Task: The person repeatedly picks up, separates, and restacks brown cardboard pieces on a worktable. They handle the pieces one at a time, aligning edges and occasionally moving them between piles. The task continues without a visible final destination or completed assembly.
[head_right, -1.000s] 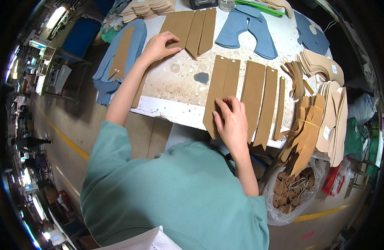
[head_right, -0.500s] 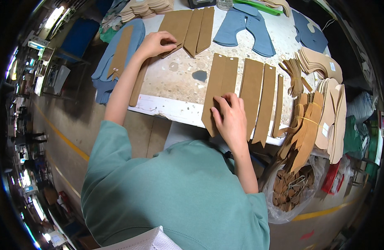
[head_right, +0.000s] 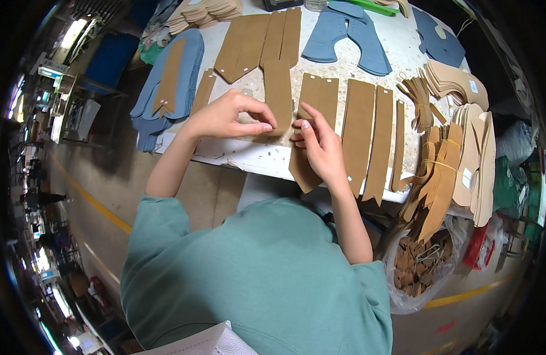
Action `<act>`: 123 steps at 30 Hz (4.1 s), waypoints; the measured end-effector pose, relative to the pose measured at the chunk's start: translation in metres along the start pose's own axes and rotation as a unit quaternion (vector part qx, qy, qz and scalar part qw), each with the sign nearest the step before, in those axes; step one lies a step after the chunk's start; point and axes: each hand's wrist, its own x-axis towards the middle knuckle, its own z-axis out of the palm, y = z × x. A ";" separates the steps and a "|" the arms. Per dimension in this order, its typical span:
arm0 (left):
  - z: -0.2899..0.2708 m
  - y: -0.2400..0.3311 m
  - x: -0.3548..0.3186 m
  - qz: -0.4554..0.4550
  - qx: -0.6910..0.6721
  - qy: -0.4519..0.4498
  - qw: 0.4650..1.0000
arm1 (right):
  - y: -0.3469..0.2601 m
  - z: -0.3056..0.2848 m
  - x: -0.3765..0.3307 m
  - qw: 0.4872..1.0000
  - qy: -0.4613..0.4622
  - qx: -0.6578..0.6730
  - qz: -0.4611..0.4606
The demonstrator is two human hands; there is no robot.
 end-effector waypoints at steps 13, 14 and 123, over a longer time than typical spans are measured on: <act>-0.099 -0.159 0.028 -0.418 0.344 0.216 0.812 | -0.002 0.028 0.004 0.908 -0.008 -0.393 -0.146; -0.097 -0.161 0.029 -0.420 0.331 0.225 0.815 | -0.002 0.032 0.004 0.881 0.001 -0.441 -0.170; 0.141 0.017 -0.040 0.068 0.230 0.210 0.948 | -0.016 -0.041 -0.088 0.822 0.003 -0.540 -0.180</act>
